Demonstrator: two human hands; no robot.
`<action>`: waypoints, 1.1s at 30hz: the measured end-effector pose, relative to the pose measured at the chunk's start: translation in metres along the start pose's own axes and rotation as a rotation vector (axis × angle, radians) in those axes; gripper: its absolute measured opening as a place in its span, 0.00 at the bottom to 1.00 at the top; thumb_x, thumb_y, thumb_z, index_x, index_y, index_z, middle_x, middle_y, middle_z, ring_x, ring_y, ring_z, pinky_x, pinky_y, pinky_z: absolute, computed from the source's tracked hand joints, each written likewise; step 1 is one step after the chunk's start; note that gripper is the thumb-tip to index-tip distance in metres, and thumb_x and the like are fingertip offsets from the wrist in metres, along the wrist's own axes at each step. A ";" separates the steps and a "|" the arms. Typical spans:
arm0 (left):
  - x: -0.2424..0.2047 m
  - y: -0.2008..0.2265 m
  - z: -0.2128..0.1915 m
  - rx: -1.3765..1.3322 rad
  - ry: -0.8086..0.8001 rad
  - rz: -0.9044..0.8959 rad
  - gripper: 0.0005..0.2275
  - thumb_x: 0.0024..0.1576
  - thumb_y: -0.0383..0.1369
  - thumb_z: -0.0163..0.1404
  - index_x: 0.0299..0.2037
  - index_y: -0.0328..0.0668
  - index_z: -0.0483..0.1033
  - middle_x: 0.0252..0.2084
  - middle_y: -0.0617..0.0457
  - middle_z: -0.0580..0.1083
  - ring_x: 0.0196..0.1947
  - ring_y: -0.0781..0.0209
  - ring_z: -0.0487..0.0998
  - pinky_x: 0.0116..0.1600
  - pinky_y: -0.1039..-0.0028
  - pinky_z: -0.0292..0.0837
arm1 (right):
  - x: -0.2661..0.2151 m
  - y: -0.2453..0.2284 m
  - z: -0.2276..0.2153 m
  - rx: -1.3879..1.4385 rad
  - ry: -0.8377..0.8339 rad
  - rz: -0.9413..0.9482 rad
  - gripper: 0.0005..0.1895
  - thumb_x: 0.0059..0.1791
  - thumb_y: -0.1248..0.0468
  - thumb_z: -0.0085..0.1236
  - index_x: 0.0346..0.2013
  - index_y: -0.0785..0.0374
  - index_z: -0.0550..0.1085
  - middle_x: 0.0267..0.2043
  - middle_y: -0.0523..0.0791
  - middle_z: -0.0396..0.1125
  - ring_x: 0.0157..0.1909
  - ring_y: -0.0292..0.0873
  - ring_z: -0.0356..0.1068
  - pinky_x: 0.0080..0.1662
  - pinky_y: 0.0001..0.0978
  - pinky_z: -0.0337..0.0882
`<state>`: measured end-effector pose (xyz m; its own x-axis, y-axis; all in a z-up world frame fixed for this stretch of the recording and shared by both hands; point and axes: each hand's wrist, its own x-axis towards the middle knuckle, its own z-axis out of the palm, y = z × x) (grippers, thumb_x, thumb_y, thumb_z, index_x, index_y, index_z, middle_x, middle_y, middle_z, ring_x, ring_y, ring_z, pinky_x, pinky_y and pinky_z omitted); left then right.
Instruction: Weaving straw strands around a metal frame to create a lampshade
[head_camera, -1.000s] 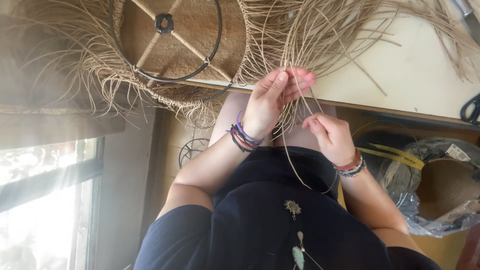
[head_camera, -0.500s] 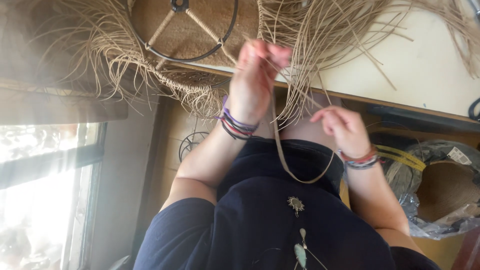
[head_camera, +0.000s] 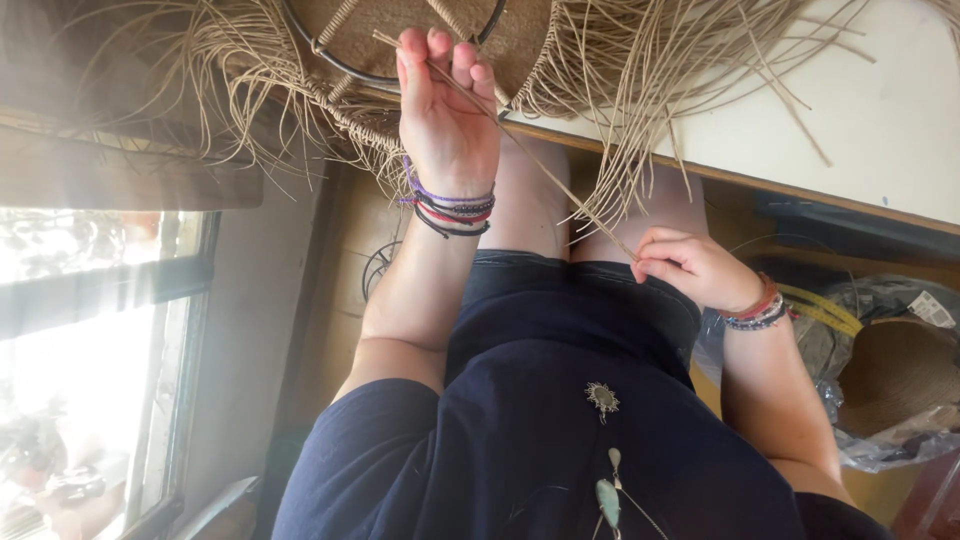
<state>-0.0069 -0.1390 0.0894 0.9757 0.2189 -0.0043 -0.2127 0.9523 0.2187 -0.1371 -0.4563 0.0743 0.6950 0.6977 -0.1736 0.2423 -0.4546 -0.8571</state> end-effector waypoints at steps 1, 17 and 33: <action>0.000 0.001 0.001 -0.002 0.000 0.000 0.05 0.68 0.37 0.46 0.46 0.51 0.75 0.43 0.57 0.78 0.41 0.60 0.82 0.45 0.72 0.79 | 0.000 0.001 0.004 -0.002 0.000 0.000 0.17 0.57 0.58 0.46 0.30 0.57 0.79 0.36 0.39 0.68 0.38 0.35 0.71 0.52 0.26 0.66; -0.035 0.085 -0.067 -0.094 -0.577 -0.434 0.26 0.72 0.49 0.26 0.59 0.47 0.78 0.60 0.51 0.77 0.70 0.45 0.66 0.77 0.45 0.52 | -0.006 0.057 0.028 -0.266 0.342 -0.050 0.10 0.59 0.66 0.44 0.44 0.66 0.74 0.41 0.47 0.73 0.40 0.43 0.77 0.48 0.31 0.78; -0.069 0.016 -0.162 1.735 -0.453 0.235 0.36 0.60 0.30 0.52 0.75 0.24 0.44 0.60 0.39 0.71 0.39 0.54 0.84 0.42 0.66 0.83 | 0.250 -0.027 0.024 -0.912 0.469 -0.163 0.02 0.55 0.52 0.57 0.40 0.40 0.76 0.29 0.35 0.72 0.26 0.42 0.75 0.28 0.35 0.74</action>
<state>-0.0857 -0.1046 -0.0645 0.9368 -0.0494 0.3463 -0.3327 -0.4323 0.8381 0.0140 -0.2559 0.0423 0.7544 0.5915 0.2846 0.6412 -0.7568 -0.1266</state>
